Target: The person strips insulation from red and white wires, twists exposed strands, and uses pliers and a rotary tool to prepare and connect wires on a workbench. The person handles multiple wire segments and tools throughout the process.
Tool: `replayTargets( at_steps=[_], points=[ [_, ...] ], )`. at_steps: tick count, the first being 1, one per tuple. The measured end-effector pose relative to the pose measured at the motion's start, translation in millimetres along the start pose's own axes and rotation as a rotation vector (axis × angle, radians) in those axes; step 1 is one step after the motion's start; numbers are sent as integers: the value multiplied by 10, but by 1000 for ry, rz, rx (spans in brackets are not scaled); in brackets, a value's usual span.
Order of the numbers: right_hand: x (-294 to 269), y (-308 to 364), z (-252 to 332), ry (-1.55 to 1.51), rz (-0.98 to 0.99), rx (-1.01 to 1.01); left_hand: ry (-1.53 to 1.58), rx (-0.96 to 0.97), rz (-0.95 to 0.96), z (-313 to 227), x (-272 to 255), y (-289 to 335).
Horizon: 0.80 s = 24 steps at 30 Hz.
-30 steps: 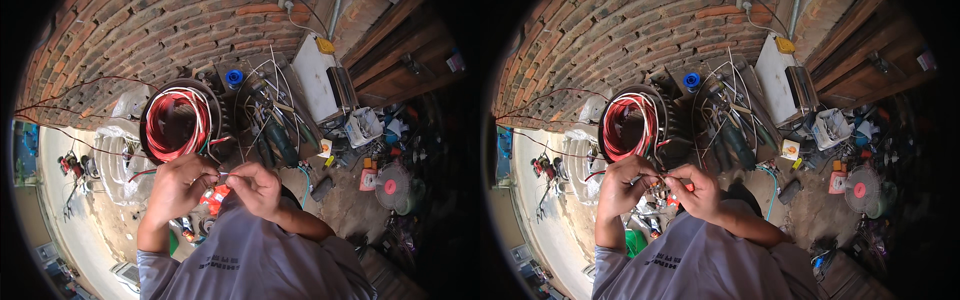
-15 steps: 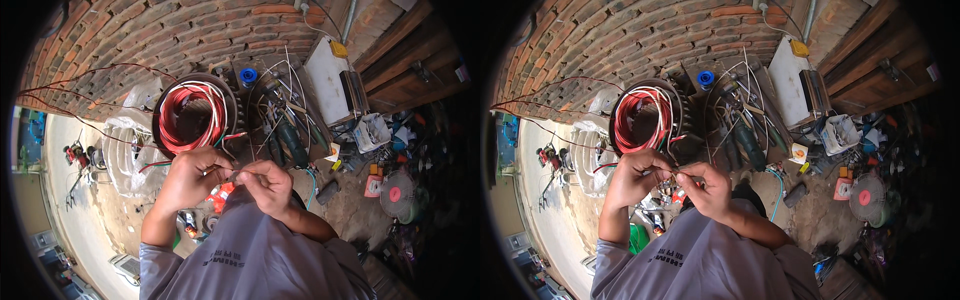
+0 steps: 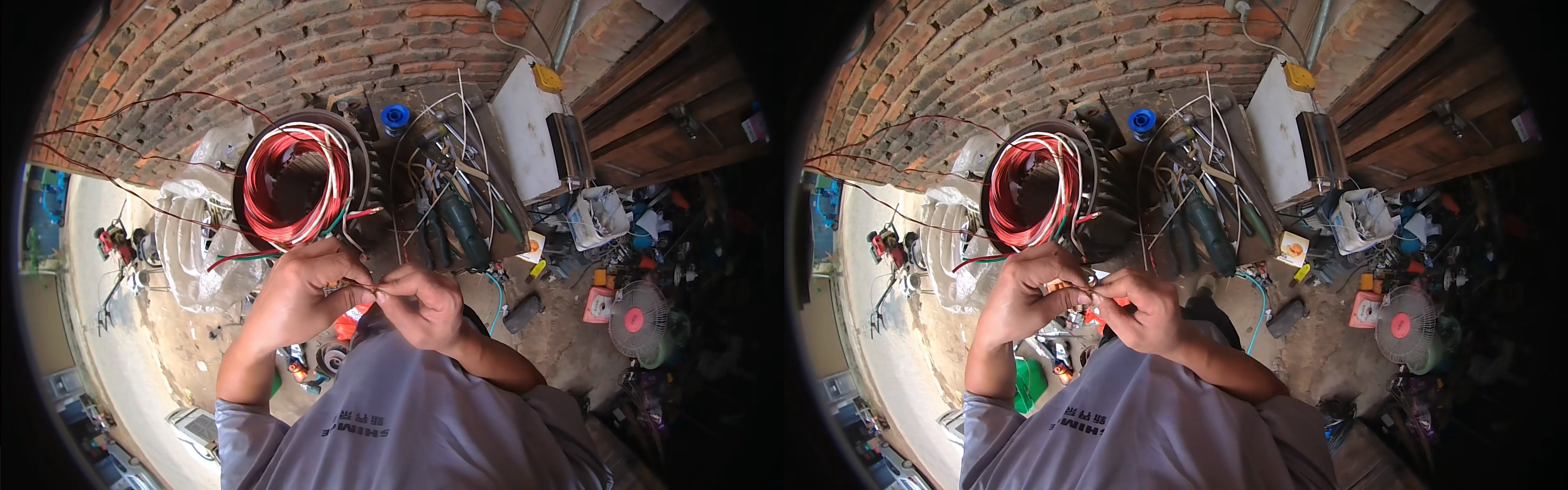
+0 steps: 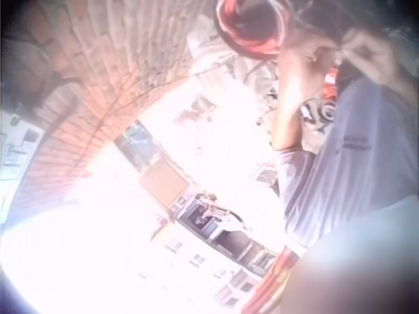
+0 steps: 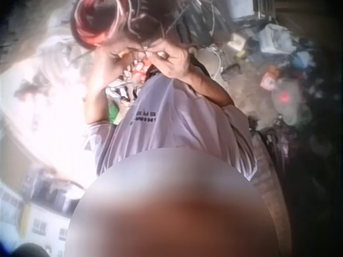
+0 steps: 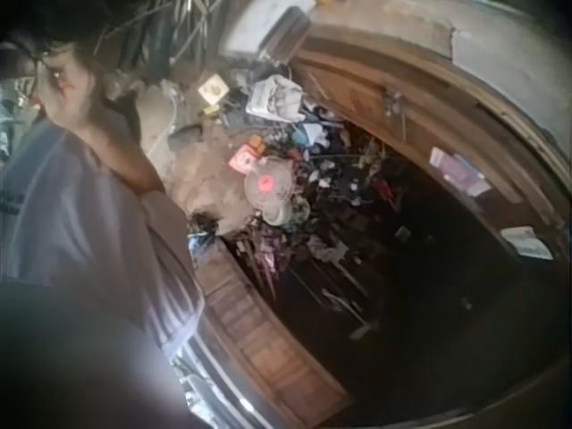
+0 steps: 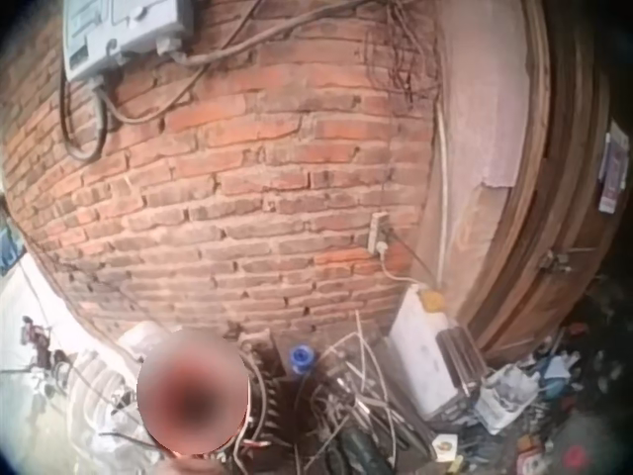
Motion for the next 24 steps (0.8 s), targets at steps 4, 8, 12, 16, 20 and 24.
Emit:
replayTargets(
  at_steps=[4,8,12,16,20,24],
  points=[
    [17,95,-242,-116,-3,118,78,-85,-145,111,-53,75],
    [14,159,-440,-248,-17,227,357,-235,-428,272,-110,264],
    [-88,104,-372,-44,23,194,-193,106,-210,4,-235,108],
    [-656,33,-753,236,-134,291,-98,159,-154,183,-155,146],
    [-1434,41,-1632,1004,-391,412,-149,205,-319,140,-243,140],
    [-1411,-31,-2099,1256,-258,647,-260,155,-256,105,-213,55]
  ],
)
Point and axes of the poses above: each hand's wrist, its own y-axis away from the middle knuckle, its own x-axis out of the palm, z = x × y, the point moved 9 cm from there along -y, towards the middle knuckle, and after that the axes turned 14 degrees about x, right-handed, at the moved point
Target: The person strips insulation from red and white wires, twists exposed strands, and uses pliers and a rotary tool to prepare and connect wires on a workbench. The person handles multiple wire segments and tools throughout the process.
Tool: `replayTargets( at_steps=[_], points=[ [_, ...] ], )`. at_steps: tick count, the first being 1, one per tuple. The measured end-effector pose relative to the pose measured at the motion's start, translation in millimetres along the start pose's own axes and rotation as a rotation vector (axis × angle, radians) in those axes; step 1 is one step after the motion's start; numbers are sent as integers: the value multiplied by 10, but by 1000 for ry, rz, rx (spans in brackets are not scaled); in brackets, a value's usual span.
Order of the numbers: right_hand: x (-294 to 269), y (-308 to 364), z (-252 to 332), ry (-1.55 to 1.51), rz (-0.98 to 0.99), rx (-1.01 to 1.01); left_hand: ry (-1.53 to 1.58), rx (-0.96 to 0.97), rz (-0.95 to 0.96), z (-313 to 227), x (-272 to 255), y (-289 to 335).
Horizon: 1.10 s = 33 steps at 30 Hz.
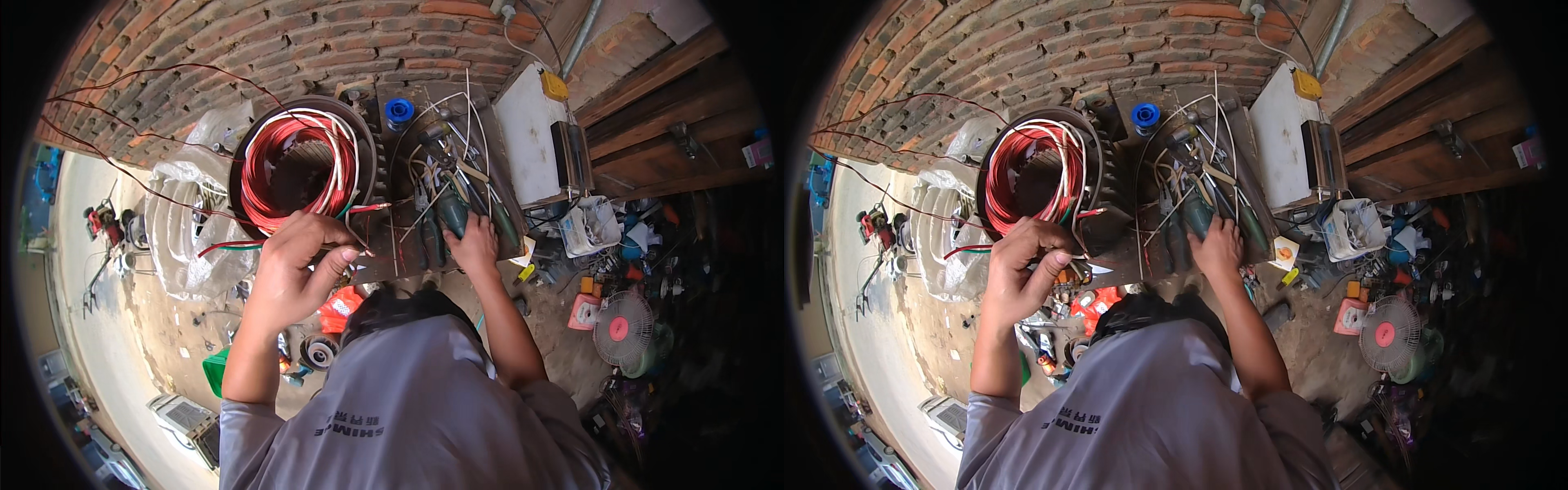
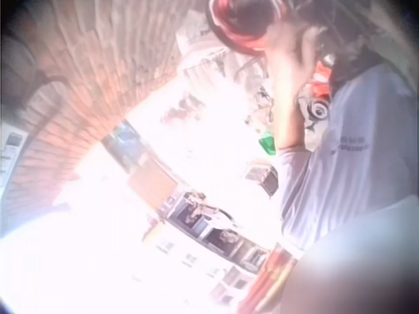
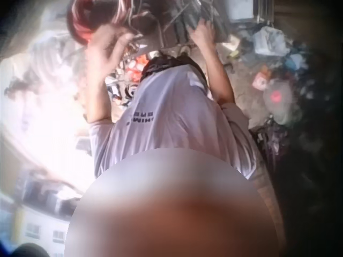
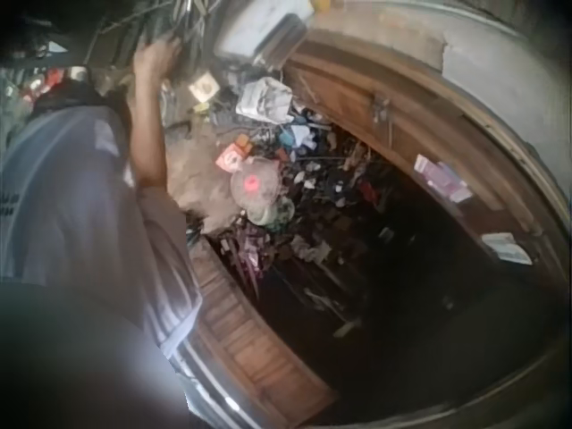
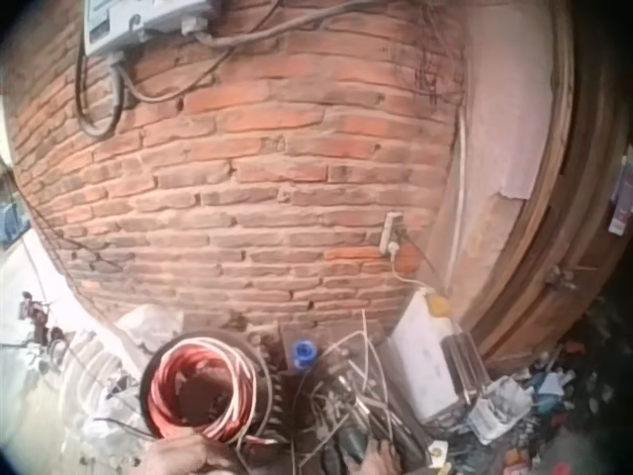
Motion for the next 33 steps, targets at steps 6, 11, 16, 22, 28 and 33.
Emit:
replayTargets(
  at_steps=[6,11,16,22,28,33],
  points=[
    [212,-163,23,61,116,15,-121,-182,69,-53,105,2],
    [-91,32,-90,-142,308,91,-141,-142,22,-106,85,-7],
    [-178,222,-276,-379,519,18,297,-105,-147,47,-6,86],
    [-187,422,-412,-539,764,60,167,24,-48,20,0,53],
    [-326,624,-438,-551,842,27,157,-17,-65,69,15,125],
    [-987,900,9,-597,805,-227,192,6,-85,78,37,131]
  ],
)
Point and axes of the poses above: each hand's wrist, its own y-axis away from the middle knuckle, its own x-axis out of the palm, z = x × y, the point moved 9 cm from there along -y, towards the middle knuckle, and after that the axes turned 14 degrees about x, right-handed, at the moved point
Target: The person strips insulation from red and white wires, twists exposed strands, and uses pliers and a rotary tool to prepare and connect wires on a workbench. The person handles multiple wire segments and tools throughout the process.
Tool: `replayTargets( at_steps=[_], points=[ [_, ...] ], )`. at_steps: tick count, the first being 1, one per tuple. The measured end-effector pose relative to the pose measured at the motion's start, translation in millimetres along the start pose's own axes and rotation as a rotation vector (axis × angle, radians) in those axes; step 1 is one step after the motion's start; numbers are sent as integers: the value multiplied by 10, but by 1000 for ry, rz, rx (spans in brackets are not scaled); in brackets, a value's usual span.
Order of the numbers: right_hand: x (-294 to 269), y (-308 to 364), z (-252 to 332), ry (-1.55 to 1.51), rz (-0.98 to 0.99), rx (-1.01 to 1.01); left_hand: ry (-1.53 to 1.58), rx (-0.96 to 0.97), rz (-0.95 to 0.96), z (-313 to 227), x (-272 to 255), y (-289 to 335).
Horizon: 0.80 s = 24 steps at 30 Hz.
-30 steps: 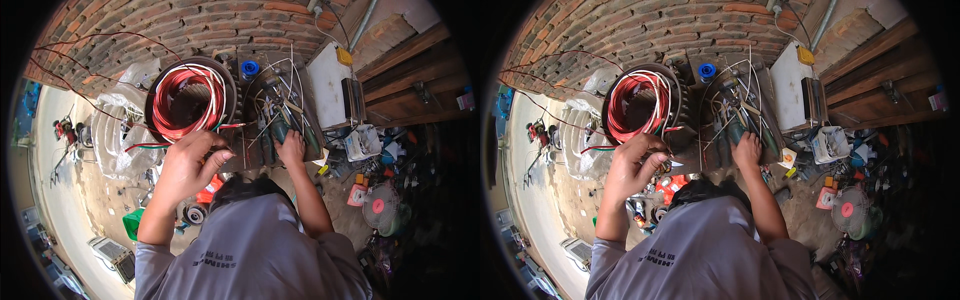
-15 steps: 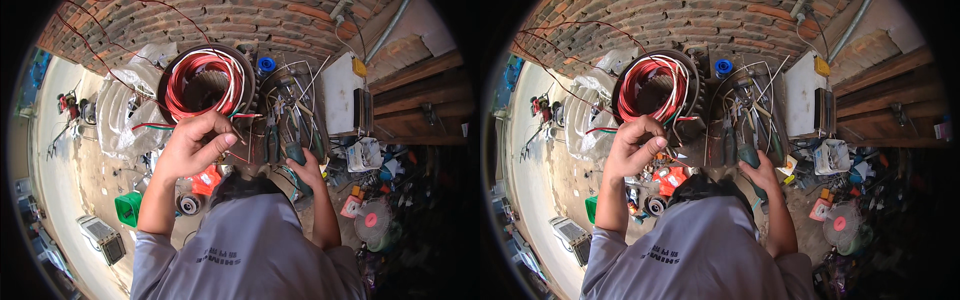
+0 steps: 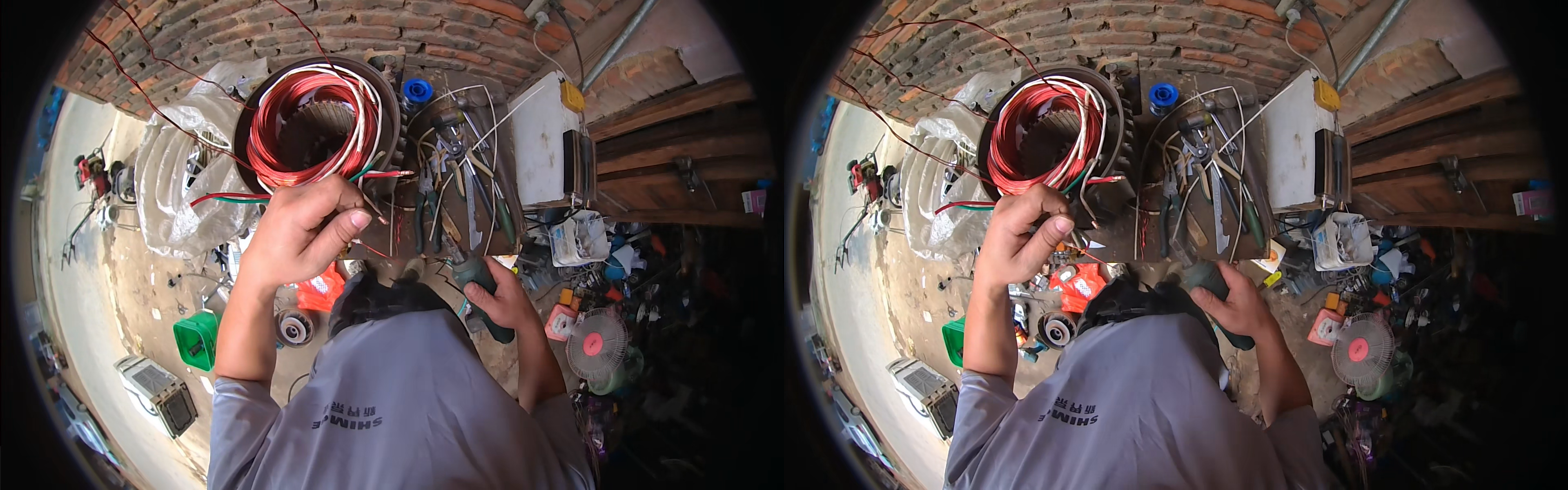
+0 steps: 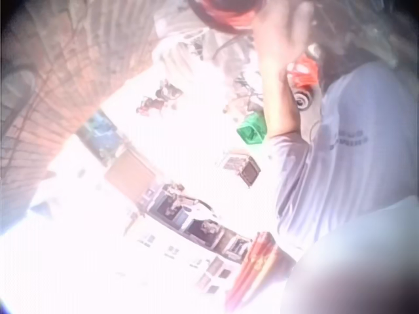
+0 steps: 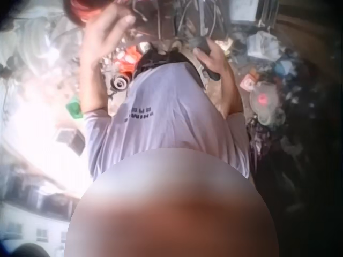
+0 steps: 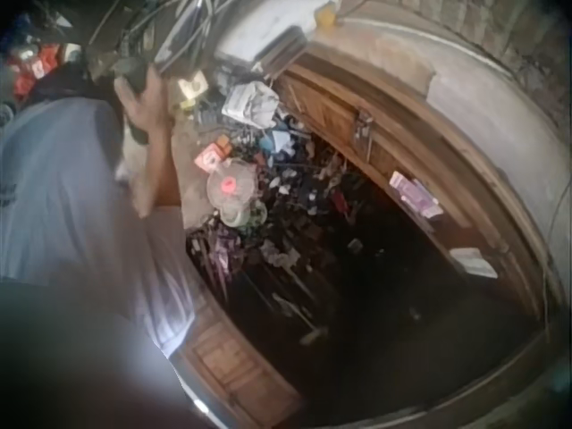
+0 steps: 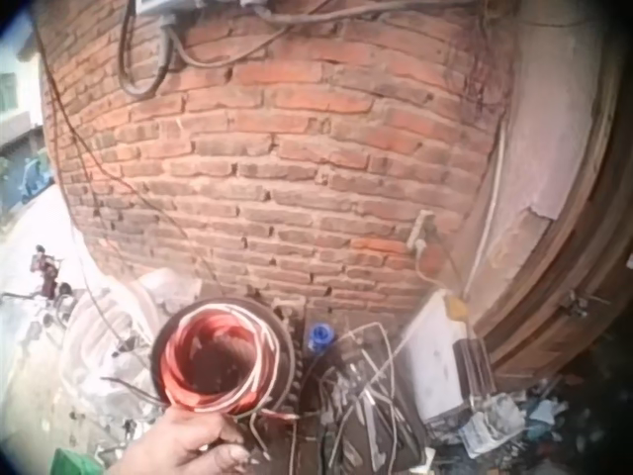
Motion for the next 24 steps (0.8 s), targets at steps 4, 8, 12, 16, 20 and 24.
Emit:
replayTargets(
  at_steps=[4,8,12,16,20,24],
  points=[
    [80,256,614,175,-11,-79,50,-20,-21,36,-14,34],
    [135,409,1006,357,-17,-201,60,-10,-32,-2,-37,26],
    [116,463,1221,501,-100,-319,48,23,-24,-12,-33,18],
    [119,469,1331,544,-124,-362,0,42,2,-26,-27,9],
    [139,468,1446,585,-143,-365,-21,51,25,-40,-23,-11],
    [178,452,1563,607,-158,-367,-36,62,37,-33,-15,-6]
  ],
)
Point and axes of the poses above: each hand's wrist, its own y-axis away from the middle knuckle, its own x-axis out of the palm, z = x × y, the point moved 9 cm from there along -y, towards the middle knuckle, and after that the axes turned 14 degrees about x, right-handed, at the moved point
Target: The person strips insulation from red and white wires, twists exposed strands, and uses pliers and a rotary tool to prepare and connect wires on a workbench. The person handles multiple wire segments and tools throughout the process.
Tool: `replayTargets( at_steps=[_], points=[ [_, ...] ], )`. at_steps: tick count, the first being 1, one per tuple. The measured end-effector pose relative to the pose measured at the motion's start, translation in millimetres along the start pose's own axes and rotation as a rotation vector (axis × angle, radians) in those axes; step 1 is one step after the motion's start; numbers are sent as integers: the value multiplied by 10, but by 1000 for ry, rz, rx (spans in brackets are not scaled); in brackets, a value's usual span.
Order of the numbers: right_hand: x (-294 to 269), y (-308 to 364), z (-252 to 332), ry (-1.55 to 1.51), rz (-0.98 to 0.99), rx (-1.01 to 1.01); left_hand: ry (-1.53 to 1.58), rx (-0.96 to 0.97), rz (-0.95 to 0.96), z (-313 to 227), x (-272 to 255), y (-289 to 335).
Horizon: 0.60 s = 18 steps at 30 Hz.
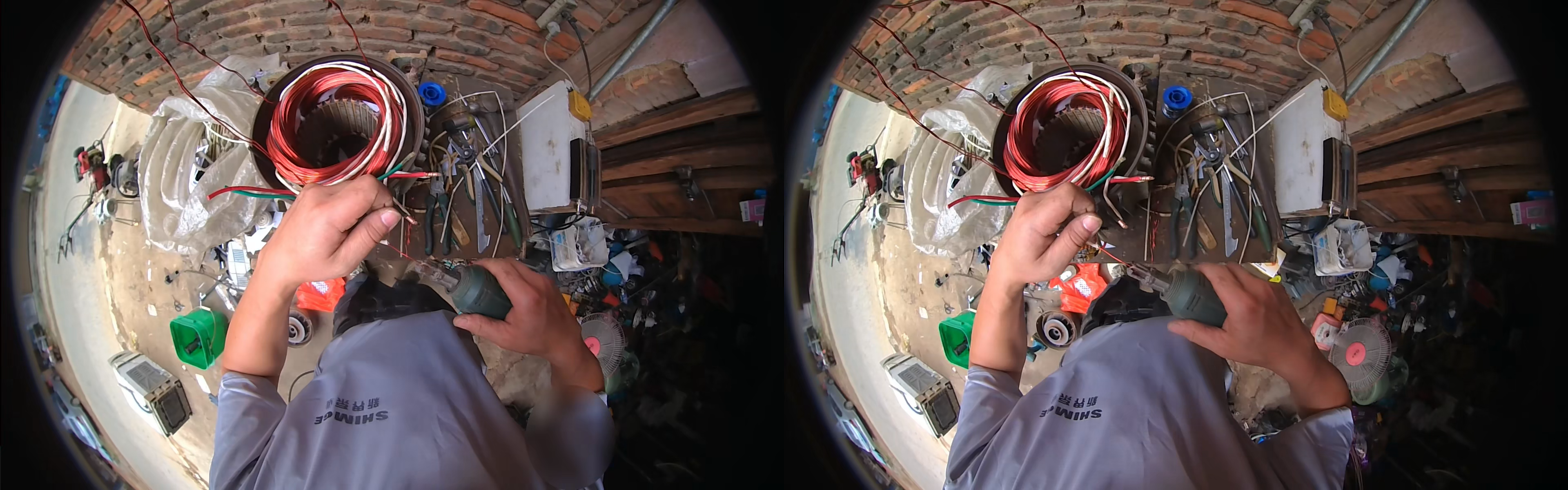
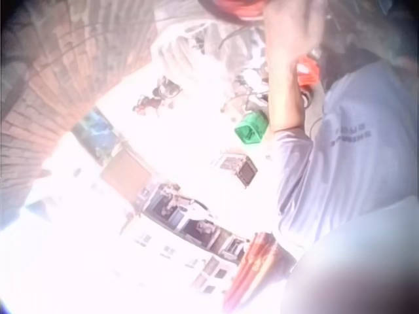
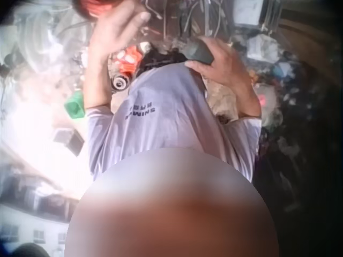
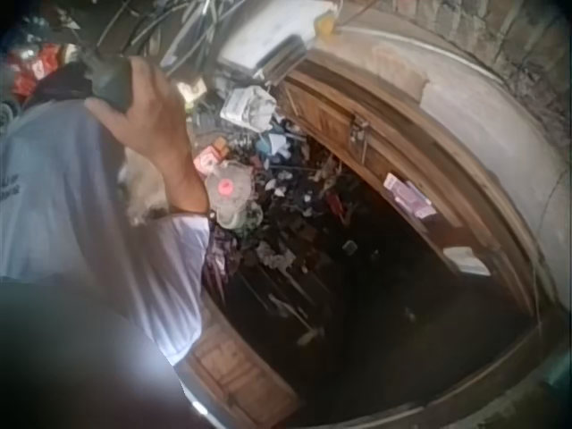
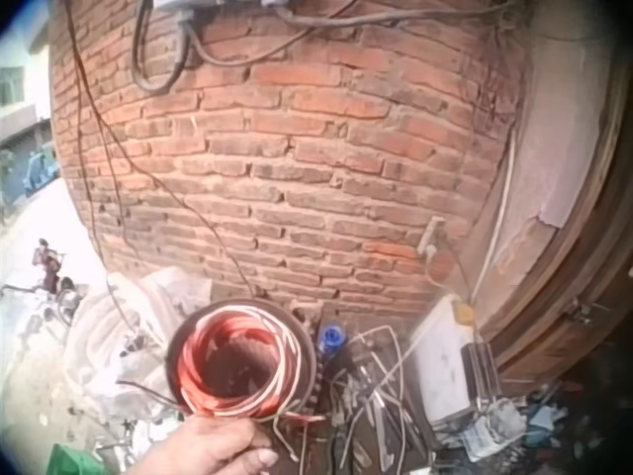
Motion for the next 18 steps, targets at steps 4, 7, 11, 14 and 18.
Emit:
replayTargets(
  at_steps=[4,7,11,14,18],
  points=[
    [-6,-48,73,49,29,53,7,11,3,-7,8,-11],
    [7,-84,122,74,43,72,11,1,0,-9,1,-18],
    [17,-111,165,69,24,63,3,12,-7,1,0,-17],
    [20,-125,174,55,12,55,-16,10,-1,0,1,-19],
    [23,-138,193,54,9,61,-20,0,4,11,3,-13]
  ],
)
Point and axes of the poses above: each hand's wrist, its own y-axis away from the middle knuckle, its own x-axis out of the palm, z = x × y, the point moved 9 cm from there along -y, towards the middle knuckle, and after that the axes turned 14 degrees about x, right-handed, at the moved point
